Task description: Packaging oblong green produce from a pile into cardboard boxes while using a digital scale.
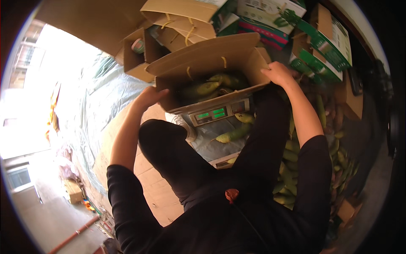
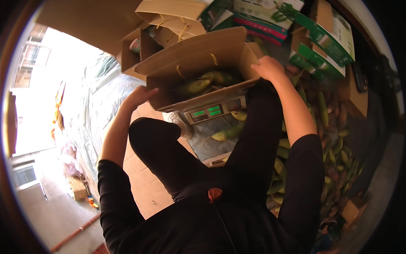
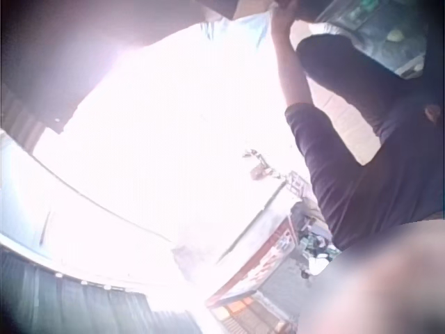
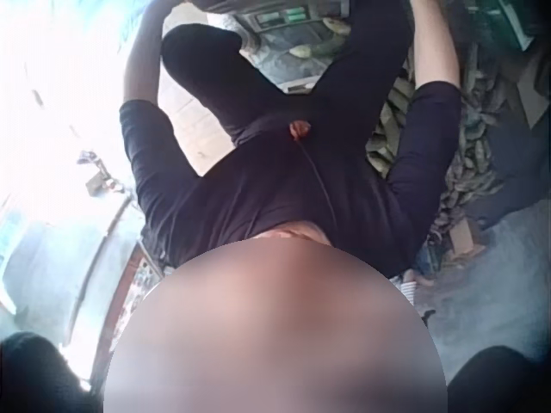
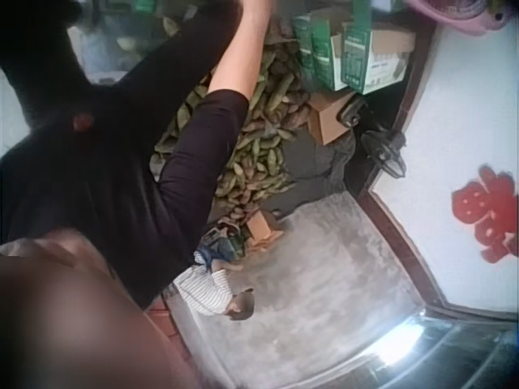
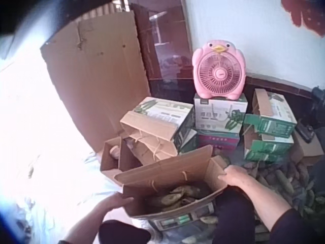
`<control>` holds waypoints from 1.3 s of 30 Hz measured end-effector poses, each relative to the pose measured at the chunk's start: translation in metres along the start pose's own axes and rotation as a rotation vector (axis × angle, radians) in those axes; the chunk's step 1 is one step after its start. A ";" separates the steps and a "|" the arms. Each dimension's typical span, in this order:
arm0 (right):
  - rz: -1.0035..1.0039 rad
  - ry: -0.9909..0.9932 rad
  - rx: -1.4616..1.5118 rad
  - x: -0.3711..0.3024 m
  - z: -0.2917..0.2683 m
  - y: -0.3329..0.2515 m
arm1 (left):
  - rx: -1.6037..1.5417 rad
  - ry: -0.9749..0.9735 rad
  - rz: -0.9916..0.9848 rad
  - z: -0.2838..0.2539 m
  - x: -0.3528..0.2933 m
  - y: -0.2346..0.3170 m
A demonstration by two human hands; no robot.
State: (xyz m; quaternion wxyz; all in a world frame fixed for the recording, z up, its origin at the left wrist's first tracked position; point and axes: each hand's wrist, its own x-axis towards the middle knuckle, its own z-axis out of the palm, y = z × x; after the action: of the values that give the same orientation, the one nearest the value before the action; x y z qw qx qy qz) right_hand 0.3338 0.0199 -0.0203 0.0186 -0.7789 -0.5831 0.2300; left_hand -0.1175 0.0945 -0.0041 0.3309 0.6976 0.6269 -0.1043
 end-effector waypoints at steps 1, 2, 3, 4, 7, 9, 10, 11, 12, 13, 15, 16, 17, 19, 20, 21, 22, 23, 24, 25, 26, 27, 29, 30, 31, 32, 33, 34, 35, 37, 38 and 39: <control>0.024 0.012 -0.024 0.009 0.005 0.005 | 0.015 0.007 0.058 0.001 0.005 0.001; -0.018 -0.001 -0.030 0.013 0.007 -0.009 | -0.001 0.024 0.021 0.003 0.011 -0.012; 0.007 0.000 -0.078 0.009 0.003 -0.024 | 0.136 0.014 0.064 0.004 0.018 -0.024; 0.031 0.002 -0.126 0.006 -0.002 -0.039 | 0.272 0.000 0.103 0.005 0.021 -0.038; 0.081 -0.019 -0.106 0.006 -0.018 -0.044 | 0.134 0.040 0.077 0.003 0.018 -0.026; 0.036 0.011 -0.058 0.009 -0.024 -0.060 | 0.281 0.187 0.164 0.004 0.013 -0.045; -0.033 0.040 -0.056 0.012 -0.026 -0.067 | 0.155 0.183 0.100 0.002 0.011 -0.056; -0.084 0.005 -0.036 0.007 -0.035 -0.089 | 0.053 0.209 0.001 0.001 0.010 -0.071; -0.127 0.046 -0.084 0.006 -0.038 -0.103 | -0.039 0.212 -0.054 -0.001 0.008 -0.083; -0.172 0.089 -0.130 0.006 -0.040 -0.116 | -0.129 0.215 -0.109 -0.005 0.005 -0.098; -0.266 0.084 -0.156 0.009 -0.040 -0.152 | -0.290 0.286 -0.201 -0.007 -0.006 -0.146; -0.342 0.086 -0.173 0.009 -0.039 -0.174 | -0.490 0.307 -0.193 -0.008 -0.018 -0.177; -0.347 0.077 -0.185 0.005 -0.038 -0.189 | -0.542 0.335 -0.197 -0.007 -0.029 -0.188; -0.377 0.117 -0.145 -0.006 -0.035 -0.217 | -0.615 0.376 -0.162 -0.006 -0.059 -0.187; -0.399 0.116 -0.142 -0.013 -0.029 -0.240 | -0.634 0.443 -0.183 0.001 -0.080 -0.210; -0.453 0.132 -0.184 -0.018 -0.018 -0.261 | -0.655 0.504 -0.203 0.013 -0.097 -0.236; -0.483 0.155 -0.236 -0.023 -0.008 -0.275 | -0.698 0.541 -0.231 0.025 -0.110 -0.245; -0.499 0.173 -0.237 -0.031 0.002 -0.288 | -0.741 0.574 -0.247 0.038 -0.122 -0.252; -0.513 0.125 -0.195 -0.036 0.016 -0.303 | -0.692 0.636 -0.299 0.055 -0.139 -0.270; -0.541 0.093 -0.220 -0.042 0.034 -0.324 | -0.639 0.704 -0.358 0.079 -0.158 -0.304; -0.654 0.038 -0.209 -0.060 0.045 -0.356 | -0.488 0.792 -0.188 0.110 -0.205 -0.386; -0.675 0.030 -0.194 -0.062 0.065 -0.359 | -0.030 0.702 -0.134 0.136 -0.210 -0.395; -0.694 -0.111 -0.154 -0.097 0.091 -0.395 | -0.407 0.783 -0.288 0.181 -0.276 -0.446; -0.707 -0.069 -0.186 -0.078 0.131 -0.380 | 0.172 0.718 -0.227 0.193 -0.257 -0.425; -0.766 -0.172 -0.159 -0.109 0.138 -0.401 | -0.047 0.709 -0.438 0.210 -0.304 -0.448; -0.724 -0.257 -0.211 -0.121 0.153 -0.406 | 0.416 0.523 -0.396 0.219 -0.321 -0.450; -0.774 -0.158 -0.212 -0.131 0.182 -0.405 | 0.409 0.494 -0.403 0.229 -0.342 -0.460; -0.813 -0.332 -0.269 -0.146 0.193 -0.409 | 0.214 0.417 -0.625 0.242 -0.368 -0.467; -0.825 -0.353 -0.277 -0.159 0.210 -0.408 | 0.158 0.491 -0.673 0.254 -0.390 -0.473; -0.827 -0.423 -0.343 -0.175 0.256 -0.389 | -0.108 0.676 -0.644 0.280 -0.405 -0.463; -0.882 -0.484 -0.366 -0.211 0.257 -0.404 | 0.008 0.517 -0.861 0.296 -0.477 -0.483; -0.937 -0.574 -0.509 -0.215 0.260 -0.390 | -0.232 0.594 -0.734 0.316 -0.461 -0.457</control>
State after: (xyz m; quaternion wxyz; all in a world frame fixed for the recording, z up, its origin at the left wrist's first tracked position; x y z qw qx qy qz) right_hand -0.1620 -0.1148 -0.0639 -0.2272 -0.3262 -0.8824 0.2516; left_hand -0.5522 -0.4666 -0.1371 0.1548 0.3887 0.9063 0.0601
